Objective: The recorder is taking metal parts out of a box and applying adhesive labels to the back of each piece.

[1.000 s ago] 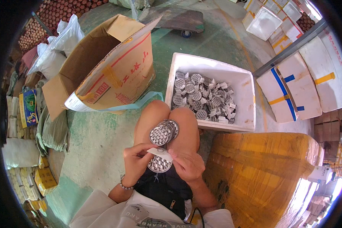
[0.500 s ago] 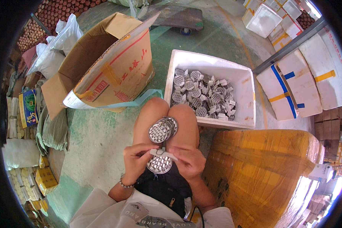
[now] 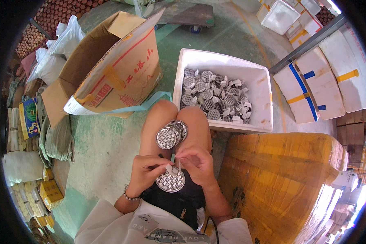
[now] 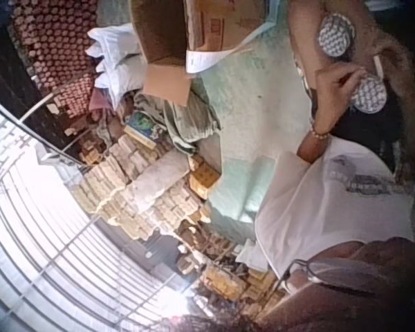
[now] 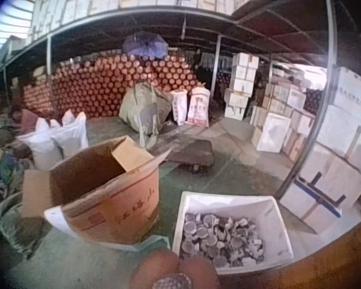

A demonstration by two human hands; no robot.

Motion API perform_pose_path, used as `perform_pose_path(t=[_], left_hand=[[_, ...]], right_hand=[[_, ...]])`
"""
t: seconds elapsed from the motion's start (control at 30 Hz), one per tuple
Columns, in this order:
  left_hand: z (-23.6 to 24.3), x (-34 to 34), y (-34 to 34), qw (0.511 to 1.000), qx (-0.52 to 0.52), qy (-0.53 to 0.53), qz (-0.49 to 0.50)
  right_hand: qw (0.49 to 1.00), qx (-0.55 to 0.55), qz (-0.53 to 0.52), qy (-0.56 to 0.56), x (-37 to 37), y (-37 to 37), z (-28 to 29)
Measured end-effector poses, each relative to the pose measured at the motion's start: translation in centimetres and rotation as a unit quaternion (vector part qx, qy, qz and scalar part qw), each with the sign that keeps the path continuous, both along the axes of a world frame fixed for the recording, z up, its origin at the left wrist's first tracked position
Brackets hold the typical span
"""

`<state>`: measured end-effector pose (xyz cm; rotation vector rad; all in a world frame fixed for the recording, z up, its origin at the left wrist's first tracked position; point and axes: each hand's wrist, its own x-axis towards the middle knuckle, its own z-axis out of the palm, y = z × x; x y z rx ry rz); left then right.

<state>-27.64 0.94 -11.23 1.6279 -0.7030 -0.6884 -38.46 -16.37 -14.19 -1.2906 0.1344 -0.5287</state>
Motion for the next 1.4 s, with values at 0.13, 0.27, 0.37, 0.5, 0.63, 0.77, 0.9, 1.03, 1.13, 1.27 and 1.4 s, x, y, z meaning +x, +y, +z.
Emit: perform_pose_path(t=[0.13,0.27,0.37,0.5,0.63,0.77,0.9,1.03,1.13,1.27,1.4], left_hand=[[-0.4,-0.2,-0.2,1.000,-0.017,-0.004,-0.013],[-0.9,-0.4,-0.4,0.998,-0.035,0.048,-0.026],[-1.4,-0.4,-0.5,0.994,-0.033,0.102,-0.035],[-1.8,-0.6,-0.5,0.992,-0.046,0.115,-0.033],[-1.7,-0.8,-0.4,0.990,-0.040,0.134,-0.027],[-1.5,-0.9,-0.5,0.989,-0.042,0.139,-0.017],[-0.9,-0.9,-0.7,0.992,-0.042,0.116,0.041],[0.2,-0.9,-0.9,0.992,0.008,-0.094,0.084],[1.1,-1.1,-1.1,0.988,0.032,-0.129,0.078],[1.4,-0.3,-1.3,0.988,0.006,-0.130,0.088],[0.9,1.0,-0.6,0.992,0.026,-0.120,0.013]], right_hand=[[1.000,-0.019,-0.011,0.009,0.2,0.3,0.1],[0.999,-0.025,0.020,-0.016,0.5,0.2,-0.2],[0.998,-0.017,0.050,-0.018,0.6,0.0,-0.6],[0.994,0.044,0.084,-0.047,0.9,0.3,-1.3],[0.994,0.074,0.076,-0.021,0.7,0.5,-1.6],[0.998,-0.055,0.035,0.002,0.5,-0.7,-0.5],[0.976,-0.213,0.026,0.031,0.0,-1.8,2.4],[0.935,-0.326,0.003,0.139,-1.1,-0.8,4.8],[0.914,-0.386,-0.048,0.116,-0.9,0.2,4.5],[0.920,-0.378,-0.072,0.077,-0.7,0.3,3.4],[0.910,-0.411,-0.048,0.040,-0.6,0.3,2.7]])
